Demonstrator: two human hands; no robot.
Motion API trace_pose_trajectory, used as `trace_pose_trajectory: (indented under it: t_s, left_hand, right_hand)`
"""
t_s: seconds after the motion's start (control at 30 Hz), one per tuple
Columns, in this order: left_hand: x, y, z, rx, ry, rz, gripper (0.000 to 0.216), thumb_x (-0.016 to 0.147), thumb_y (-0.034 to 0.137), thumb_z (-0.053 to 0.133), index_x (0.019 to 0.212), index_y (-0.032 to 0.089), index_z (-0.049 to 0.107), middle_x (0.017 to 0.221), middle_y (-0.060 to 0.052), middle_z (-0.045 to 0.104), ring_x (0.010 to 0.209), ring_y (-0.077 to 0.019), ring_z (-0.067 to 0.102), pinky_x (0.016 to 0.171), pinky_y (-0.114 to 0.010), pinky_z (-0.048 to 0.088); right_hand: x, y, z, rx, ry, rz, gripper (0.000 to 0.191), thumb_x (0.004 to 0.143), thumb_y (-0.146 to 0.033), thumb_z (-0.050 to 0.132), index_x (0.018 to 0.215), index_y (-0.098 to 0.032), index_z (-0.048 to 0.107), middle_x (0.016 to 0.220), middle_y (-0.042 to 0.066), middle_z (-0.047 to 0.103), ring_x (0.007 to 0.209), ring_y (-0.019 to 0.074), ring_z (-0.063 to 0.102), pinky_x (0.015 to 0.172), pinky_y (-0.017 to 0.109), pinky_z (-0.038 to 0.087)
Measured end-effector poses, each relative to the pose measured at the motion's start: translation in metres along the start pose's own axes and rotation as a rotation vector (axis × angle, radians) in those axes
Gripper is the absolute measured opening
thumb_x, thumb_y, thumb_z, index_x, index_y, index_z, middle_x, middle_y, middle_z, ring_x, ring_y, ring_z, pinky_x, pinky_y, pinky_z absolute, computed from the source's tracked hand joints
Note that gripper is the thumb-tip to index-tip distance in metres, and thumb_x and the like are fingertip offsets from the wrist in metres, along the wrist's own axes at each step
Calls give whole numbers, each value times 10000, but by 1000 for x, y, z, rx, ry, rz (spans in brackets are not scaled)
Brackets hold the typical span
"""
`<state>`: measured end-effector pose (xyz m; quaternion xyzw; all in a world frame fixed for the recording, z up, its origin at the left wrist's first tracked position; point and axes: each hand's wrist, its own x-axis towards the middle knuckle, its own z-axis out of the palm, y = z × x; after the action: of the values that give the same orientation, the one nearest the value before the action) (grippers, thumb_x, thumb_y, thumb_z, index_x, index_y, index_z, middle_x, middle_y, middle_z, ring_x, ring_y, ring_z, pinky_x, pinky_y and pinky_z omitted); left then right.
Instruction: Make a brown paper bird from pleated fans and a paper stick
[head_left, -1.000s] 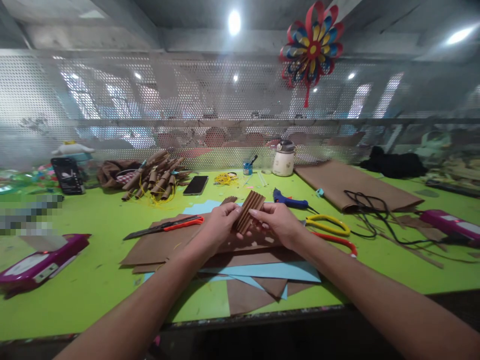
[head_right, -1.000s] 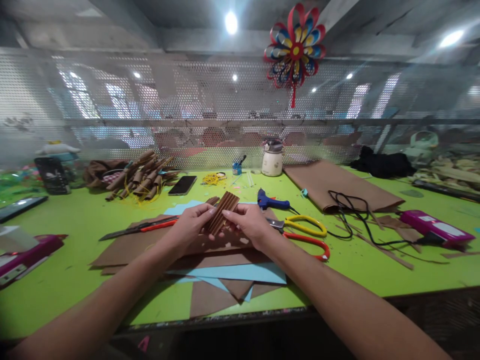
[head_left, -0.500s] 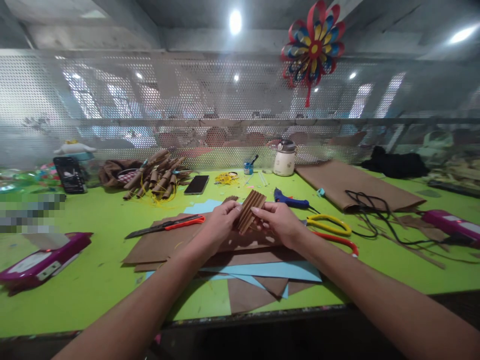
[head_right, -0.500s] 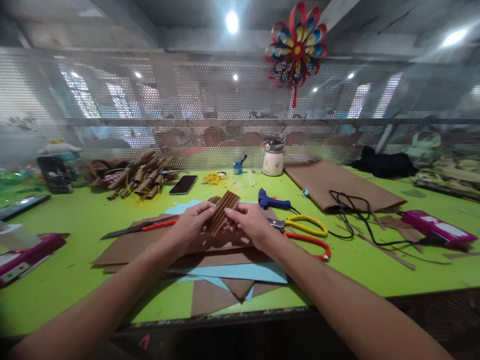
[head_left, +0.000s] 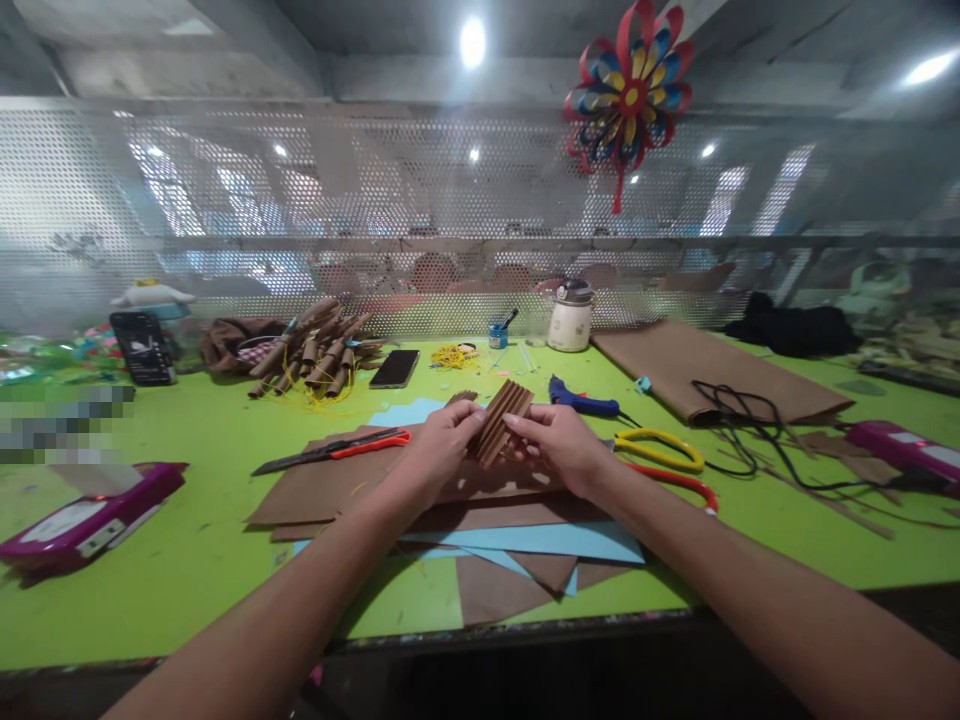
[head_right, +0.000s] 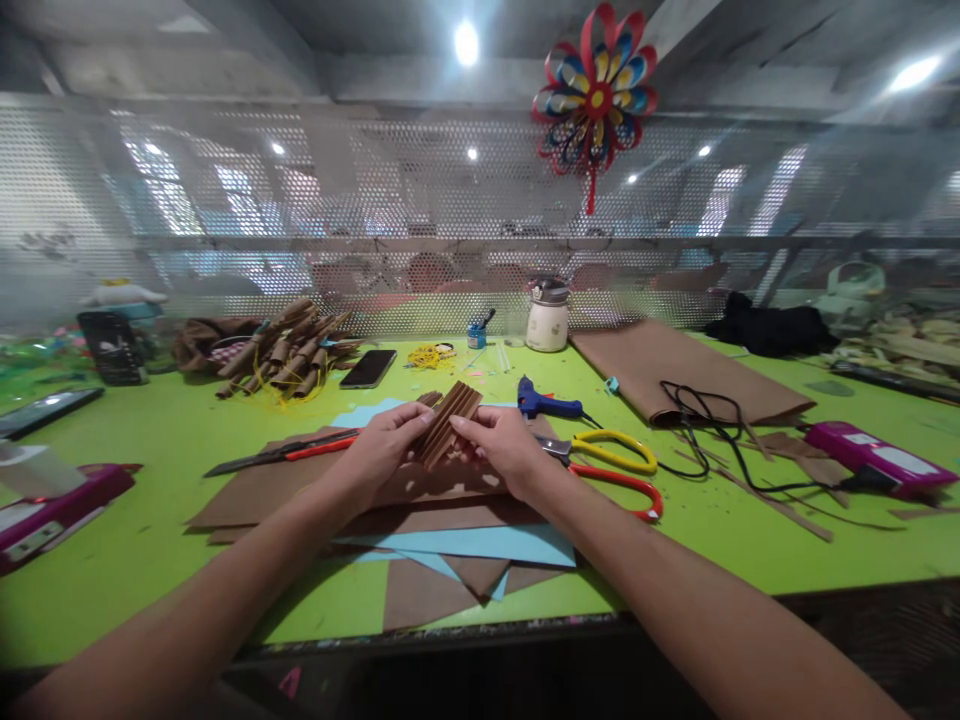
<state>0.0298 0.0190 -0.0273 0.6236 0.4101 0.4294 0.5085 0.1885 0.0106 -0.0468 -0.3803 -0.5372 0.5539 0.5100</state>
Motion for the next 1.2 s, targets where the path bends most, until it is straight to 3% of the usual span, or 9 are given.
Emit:
trace_pose_trajectory:
  t_s: [0.4, 0.7, 1.07, 1.2]
  left_hand:
    - [3, 1, -4, 243, 82, 144, 237, 760, 370, 520, 705, 146, 574, 645, 8, 536, 621, -131, 491, 584, -234, 395]
    - [4, 1, -6, 153, 148, 89, 238, 732, 394, 540, 692, 159, 546, 592, 33, 487, 546, -108, 423, 511, -215, 346]
    - [5, -1, -7, 193, 105, 139, 224, 761, 370, 521, 721, 153, 561, 655, 12, 535, 620, -126, 467, 582, -230, 375]
    - [7, -3, -9, 176, 173, 130, 219, 748, 364, 535, 688, 154, 551, 628, 17, 527, 595, -120, 451, 556, -222, 363]
  right_hand:
    - [-3, -4, 2, -10, 10, 2, 304, 656, -402, 709, 690, -116, 614, 560, -8, 571, 456, 72, 459, 448, 225, 307]
    - [-5, -7, 4, -4, -4, 19, 298, 609, -387, 741, 625, -128, 594, 537, -13, 569, 446, 77, 462, 454, 238, 321]
    - [-4, -6, 4, 13, -7, 9, 283, 631, -376, 732, 654, -126, 602, 543, -11, 573, 448, 74, 467, 450, 232, 323]
    - [-5, -7, 5, 22, 5, 11, 280, 618, -367, 742, 664, -126, 608, 551, -4, 586, 453, 79, 483, 453, 230, 335]
